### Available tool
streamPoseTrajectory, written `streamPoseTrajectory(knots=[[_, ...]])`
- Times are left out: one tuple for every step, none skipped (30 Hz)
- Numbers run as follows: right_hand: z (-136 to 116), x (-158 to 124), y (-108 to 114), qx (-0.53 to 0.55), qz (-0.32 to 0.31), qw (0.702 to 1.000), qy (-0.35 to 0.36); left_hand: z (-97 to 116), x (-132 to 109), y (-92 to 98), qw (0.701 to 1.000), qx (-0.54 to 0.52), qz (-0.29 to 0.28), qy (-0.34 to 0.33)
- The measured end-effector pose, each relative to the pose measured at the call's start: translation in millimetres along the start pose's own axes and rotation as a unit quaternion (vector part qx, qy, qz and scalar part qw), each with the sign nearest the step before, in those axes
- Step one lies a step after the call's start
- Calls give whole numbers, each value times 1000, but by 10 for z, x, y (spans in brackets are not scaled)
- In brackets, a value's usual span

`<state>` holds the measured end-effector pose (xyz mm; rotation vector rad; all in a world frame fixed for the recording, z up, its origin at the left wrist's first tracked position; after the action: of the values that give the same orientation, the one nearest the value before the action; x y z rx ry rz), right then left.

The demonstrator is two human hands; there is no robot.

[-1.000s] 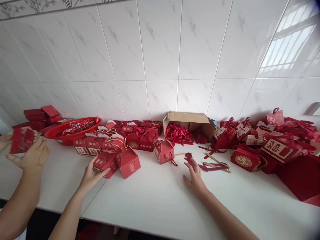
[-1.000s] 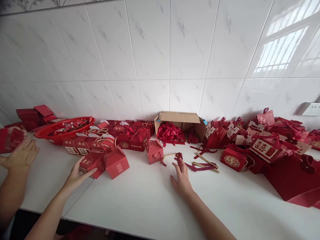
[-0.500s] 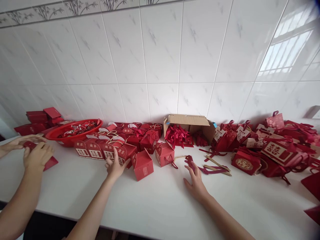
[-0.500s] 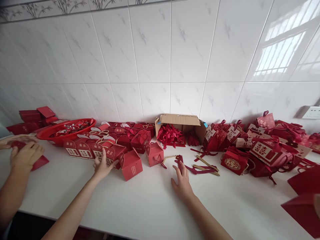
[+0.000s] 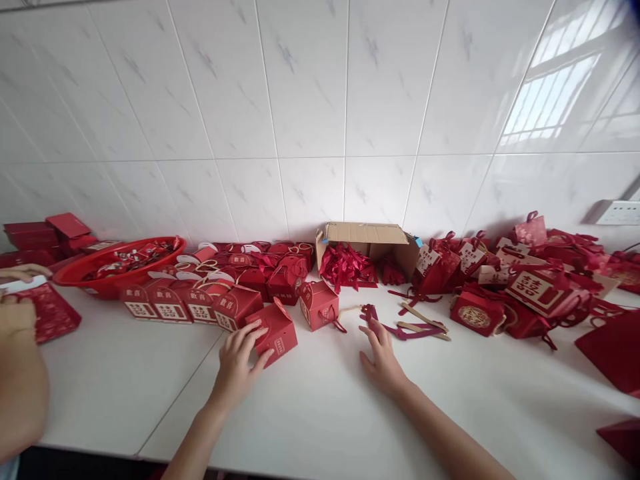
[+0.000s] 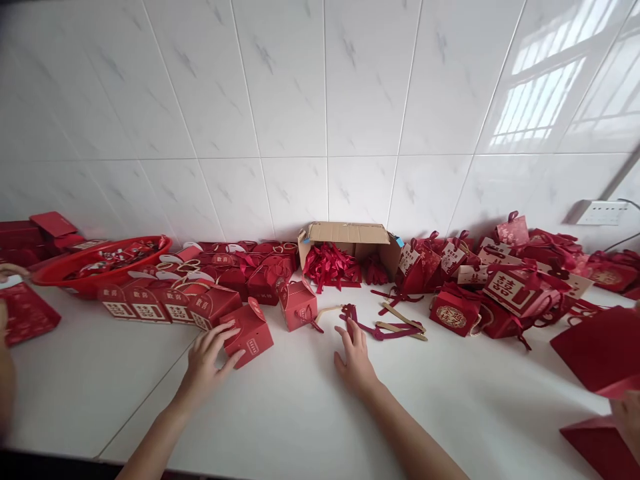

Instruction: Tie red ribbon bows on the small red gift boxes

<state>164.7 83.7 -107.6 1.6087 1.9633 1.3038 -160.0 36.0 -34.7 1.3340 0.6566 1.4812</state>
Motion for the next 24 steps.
streamPoseTrajectory(knots=[[4, 0, -4, 0, 0, 1000, 1, 24, 29, -19, 999, 18, 26, 22], [8, 1, -8, 0, 1, 1000, 1, 44, 68, -40, 998, 34, 44, 40], [13, 2, -10, 0, 2, 1000, 0, 57, 123, -65, 996, 42, 53, 55], [18, 3, -11, -2, 3, 1000, 0, 64, 194, -92, 996, 44, 53, 64], [21, 5, -11, -6, 3, 1000, 1, 64, 281, -121, 996, 42, 48, 69], [22, 7, -10, -10, 3, 1000, 4, 58, 380, -152, 996, 35, 41, 72], [23, 9, -10, -14, 1, 1000, 8, 46, 482, -182, 996, 29, 38, 76], [23, 10, -8, -18, 0, 1000, 11, 32, 578, -210, 995, 26, 38, 84], [23, 10, -6, -21, -2, 1000, 15, 21, 659, -237, 995, 24, 40, 91], [23, 9, -4, -23, -2, 1000, 16, 19, 719, -262, 994, 23, 44, 95], [23, 7, 0, -25, -2, 1000, 17, 23, 750, -282, 994, 20, 48, 96], [21, 5, 3, -26, -1, 1000, 16, 32, 752, -295, 994, 16, 51, 95], [17, 3, 6, -29, 1, 999, 15, 38, 725, -295, 994, 12, 57, 94], [11, 2, 9, -33, 3, 999, 14, 35, 674, -280, 993, 6, 69, 97], [3, 2, 12, -38, 7, 999, 12, 12, 606, -249, 990, 1, 90, 111], [-5, 3, 17, -42, 11, 999, 8, -35, 530, -211, 984, -3, 111, 139], [-11, 5, 23, -47, 17, 999, 3, -104, 457, -174, 976, -6, 126, 178], [-14, 7, 33, -52, 24, 998, -5, -187, 396, -147, 967, -8, 132, 218], [-14, 10, 45, -57, 31, 998, -13, -275, 354, -136, 959, -10, 124, 254], [-9, 12, 60, -62, 36, 997, -21, -361, 336, -145, 954, -12, 102, 280], [1, 14, 78, -65, 38, 997, -27, -436, 338, -170, 952, -14, 72, 296], [16, 15, 98, -69, 37, 996, -31, -495, 355, -207, 953, -17, 42, 301], [34, 16, 120, -71, 35, 996, -33, -536, 381, -250, 954, -18, 17, 299], [56, 16, 146, -73, 31, 996, -33, -562, 409, -295, 955, -17, -6, 296]])
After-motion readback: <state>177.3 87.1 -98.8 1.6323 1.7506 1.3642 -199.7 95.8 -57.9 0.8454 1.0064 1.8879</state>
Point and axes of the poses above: each hand's wrist, its own x-axis towards the middle knuckle, its own y-axis out of the back of the hand, z = x × y, the point moved 4 cm from there along x, towards the middle knuckle, and after that the axes turned 11 degrees about -z, right-handed, at the moved point
